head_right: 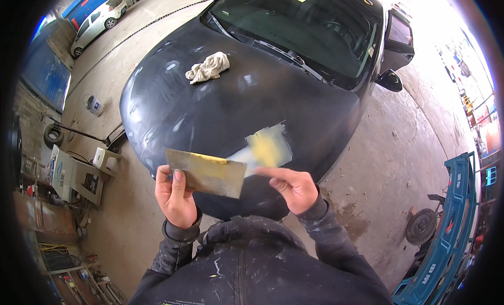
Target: The person sands the hood of a black car using a sanding block and sandpaper. They repeatedly rub the surface in multiple areas, occasionally switching between sandpaper sheets and inspecting the sanded spots.
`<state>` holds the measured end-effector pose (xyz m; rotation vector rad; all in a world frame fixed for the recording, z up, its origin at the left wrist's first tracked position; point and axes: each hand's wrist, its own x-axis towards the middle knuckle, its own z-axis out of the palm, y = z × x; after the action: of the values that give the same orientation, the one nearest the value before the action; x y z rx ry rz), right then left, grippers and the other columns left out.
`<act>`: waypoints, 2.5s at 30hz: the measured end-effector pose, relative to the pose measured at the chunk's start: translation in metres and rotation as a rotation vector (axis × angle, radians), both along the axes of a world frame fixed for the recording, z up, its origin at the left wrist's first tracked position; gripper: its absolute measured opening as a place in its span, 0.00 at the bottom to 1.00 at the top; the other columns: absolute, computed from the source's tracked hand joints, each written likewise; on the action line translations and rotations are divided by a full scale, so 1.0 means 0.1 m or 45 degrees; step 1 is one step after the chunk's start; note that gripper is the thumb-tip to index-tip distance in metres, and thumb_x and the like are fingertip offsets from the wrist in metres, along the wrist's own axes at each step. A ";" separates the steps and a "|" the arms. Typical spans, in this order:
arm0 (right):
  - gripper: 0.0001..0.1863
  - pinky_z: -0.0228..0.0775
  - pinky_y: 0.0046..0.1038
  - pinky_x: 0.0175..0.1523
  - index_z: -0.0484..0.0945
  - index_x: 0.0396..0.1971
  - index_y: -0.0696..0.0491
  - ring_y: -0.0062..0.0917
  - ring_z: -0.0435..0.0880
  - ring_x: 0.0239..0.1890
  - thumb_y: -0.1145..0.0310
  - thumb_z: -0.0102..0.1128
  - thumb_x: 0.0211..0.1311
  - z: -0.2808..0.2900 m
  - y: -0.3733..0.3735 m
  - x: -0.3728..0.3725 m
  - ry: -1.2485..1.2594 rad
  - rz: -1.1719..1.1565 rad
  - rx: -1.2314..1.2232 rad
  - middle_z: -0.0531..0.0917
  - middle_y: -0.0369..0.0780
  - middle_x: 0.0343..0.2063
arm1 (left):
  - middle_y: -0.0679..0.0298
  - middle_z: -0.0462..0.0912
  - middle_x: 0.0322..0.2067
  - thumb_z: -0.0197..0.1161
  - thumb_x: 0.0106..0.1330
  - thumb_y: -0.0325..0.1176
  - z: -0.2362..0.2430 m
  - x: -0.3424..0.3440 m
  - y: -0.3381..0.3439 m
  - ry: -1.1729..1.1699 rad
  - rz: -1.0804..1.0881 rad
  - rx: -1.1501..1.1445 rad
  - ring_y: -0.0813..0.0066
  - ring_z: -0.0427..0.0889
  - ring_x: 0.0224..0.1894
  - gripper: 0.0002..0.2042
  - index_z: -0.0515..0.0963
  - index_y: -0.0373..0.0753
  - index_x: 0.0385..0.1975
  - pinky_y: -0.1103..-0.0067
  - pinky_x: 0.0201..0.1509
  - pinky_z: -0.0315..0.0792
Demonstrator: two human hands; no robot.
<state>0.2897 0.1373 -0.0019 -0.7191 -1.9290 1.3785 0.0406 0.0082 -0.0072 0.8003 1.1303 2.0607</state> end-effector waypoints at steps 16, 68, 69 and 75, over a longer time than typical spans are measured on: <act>0.10 0.65 0.15 0.36 0.81 0.44 0.59 0.08 0.76 0.30 0.68 0.71 0.76 -0.21 -0.26 -0.70 0.805 -0.500 -0.680 0.86 0.30 0.31 | 0.54 0.88 0.34 0.64 0.80 0.29 -0.25 0.34 -0.17 0.981 0.281 -0.281 0.68 0.87 0.33 0.10 0.76 0.29 0.50 0.74 0.40 0.78; 0.26 0.58 0.53 0.77 0.81 0.66 0.22 0.38 0.75 0.70 0.65 0.56 0.73 -2.64 1.61 -0.71 -1.136 -0.034 1.253 0.82 0.38 0.64 | 0.56 0.74 0.20 0.59 0.84 0.39 -0.98 -0.14 -0.44 0.863 0.344 -0.842 0.73 0.67 0.22 0.13 0.72 0.33 0.45 0.73 0.28 0.65; 0.27 0.58 0.52 0.77 0.82 0.66 0.22 0.38 0.75 0.70 0.66 0.56 0.73 -2.64 1.59 -0.70 -1.112 -0.038 1.245 0.83 0.38 0.63 | 0.56 0.74 0.20 0.59 0.84 0.39 -0.98 -0.14 -0.44 0.865 0.346 -0.840 0.73 0.67 0.22 0.13 0.72 0.33 0.45 0.73 0.28 0.64; 0.28 0.56 0.55 0.78 0.82 0.65 0.23 0.40 0.75 0.70 0.69 0.58 0.71 -2.58 1.41 -0.59 -1.062 -0.036 1.207 0.82 0.37 0.61 | 0.49 0.81 0.26 0.58 0.84 0.36 -0.97 -0.16 -0.47 0.870 0.285 -0.929 0.54 0.81 0.25 0.10 0.73 0.33 0.47 0.70 0.32 0.72</act>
<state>0.2306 0.2783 -0.2595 -0.8604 -2.8027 -0.0377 0.0246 -0.0391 -0.1047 1.0372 2.2468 1.3378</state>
